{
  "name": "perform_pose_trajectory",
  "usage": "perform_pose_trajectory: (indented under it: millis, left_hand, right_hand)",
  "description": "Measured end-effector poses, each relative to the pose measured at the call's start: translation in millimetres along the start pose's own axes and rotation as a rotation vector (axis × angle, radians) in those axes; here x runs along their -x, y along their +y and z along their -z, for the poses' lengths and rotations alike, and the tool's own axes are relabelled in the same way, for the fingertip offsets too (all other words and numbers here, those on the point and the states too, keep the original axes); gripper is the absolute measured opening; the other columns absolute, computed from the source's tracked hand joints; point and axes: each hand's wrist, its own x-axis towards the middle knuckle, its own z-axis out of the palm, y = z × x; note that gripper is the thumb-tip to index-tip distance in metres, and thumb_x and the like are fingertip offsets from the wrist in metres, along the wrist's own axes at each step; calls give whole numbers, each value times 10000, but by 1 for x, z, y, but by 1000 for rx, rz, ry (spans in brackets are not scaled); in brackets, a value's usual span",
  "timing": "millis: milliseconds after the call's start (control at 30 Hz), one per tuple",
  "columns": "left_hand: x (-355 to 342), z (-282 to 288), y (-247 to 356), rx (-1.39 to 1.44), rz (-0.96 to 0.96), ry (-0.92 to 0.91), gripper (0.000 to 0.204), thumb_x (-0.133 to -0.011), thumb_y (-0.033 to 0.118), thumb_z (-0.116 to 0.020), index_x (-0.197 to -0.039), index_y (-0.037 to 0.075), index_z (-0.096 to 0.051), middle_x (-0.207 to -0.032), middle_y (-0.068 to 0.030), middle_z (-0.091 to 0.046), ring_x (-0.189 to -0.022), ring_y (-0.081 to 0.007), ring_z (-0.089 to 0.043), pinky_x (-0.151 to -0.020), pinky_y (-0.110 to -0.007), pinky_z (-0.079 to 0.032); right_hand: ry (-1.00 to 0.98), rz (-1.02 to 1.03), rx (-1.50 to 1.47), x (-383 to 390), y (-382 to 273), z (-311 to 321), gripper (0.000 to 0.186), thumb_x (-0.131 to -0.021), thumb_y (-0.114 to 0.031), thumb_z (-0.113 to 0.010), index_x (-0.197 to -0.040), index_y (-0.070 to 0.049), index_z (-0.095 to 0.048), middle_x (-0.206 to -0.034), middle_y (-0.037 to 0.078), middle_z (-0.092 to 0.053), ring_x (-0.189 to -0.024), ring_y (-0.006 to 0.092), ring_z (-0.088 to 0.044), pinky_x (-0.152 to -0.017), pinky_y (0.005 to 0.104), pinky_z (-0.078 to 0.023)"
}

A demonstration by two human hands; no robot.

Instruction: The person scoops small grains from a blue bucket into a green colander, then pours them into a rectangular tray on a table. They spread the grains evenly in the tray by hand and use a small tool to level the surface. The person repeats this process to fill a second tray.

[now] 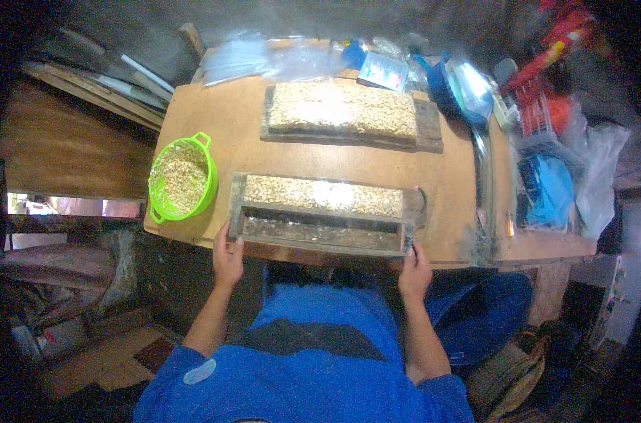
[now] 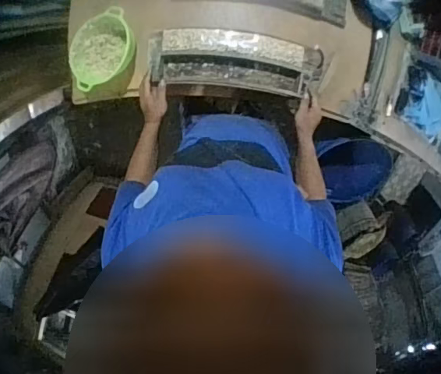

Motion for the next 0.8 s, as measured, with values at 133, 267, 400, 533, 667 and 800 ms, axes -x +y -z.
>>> perform_pose_trajectory:
  millis: [133,267,400,533,667,800]
  left_hand:
    - [3,2,7,47,33,2,567,-1001,199,-641,-1509,0,-482,-1494,-221,-536,-1389,-372,-509,-1170,-452,-393]
    - [10,7,8,68,12,42,562,-1004,192,-635,-1506,-12,-483,-1510,-212,-530,-1399,-364,-503,-1176,-446,-386]
    - [22,16,-1,69,28,46,568,-997,186,-641,-1503,-17,-484,-1522,-210,-522,-1400,-361,-504,-1178,-447,-381]
    - [41,27,-15,2,72,30,567,-984,162,-648,-1503,-5,-490,-1514,-207,-528,-1394,-354,-510,-1169,-443,-392]
    - [65,37,-30,93,240,-8,556,-971,138,-659,-1494,26,-511,-1510,-197,-533,-1388,-343,-516,-1151,-440,-415]
    - [81,47,-44,126,318,-35,511,-960,108,-672,-1454,41,-560,-1463,-194,-574,-1349,-337,-555,-1115,-422,-453]
  right_hand:
    - [-14,-27,-79,1,-2,3,379,-1052,-173,-562,-1383,-4,-639,-1307,204,-705,-1194,289,-677,-1041,391,-498]
    - [13,-117,-116,-4,-8,16,368,-1046,-162,-568,-1361,13,-645,-1281,216,-709,-1173,300,-683,-1030,400,-508]
    - [112,14,-41,-24,-19,29,360,-1042,-146,-572,-1339,45,-640,-1273,213,-704,-1179,309,-677,-1030,397,-508]
    - [172,43,-76,-60,-39,31,369,-1046,-121,-563,-1377,33,-614,-1318,193,-676,-1216,289,-648,-1039,382,-500]
    - [103,184,-150,-93,-81,18,373,-1050,-143,-580,-1383,21,-613,-1299,157,-675,-1139,243,-656,-998,374,-513]
    - [14,293,-155,-134,-145,-12,381,-1054,-171,-581,-1391,5,-615,-1297,129,-680,-1103,189,-648,-963,333,-509]
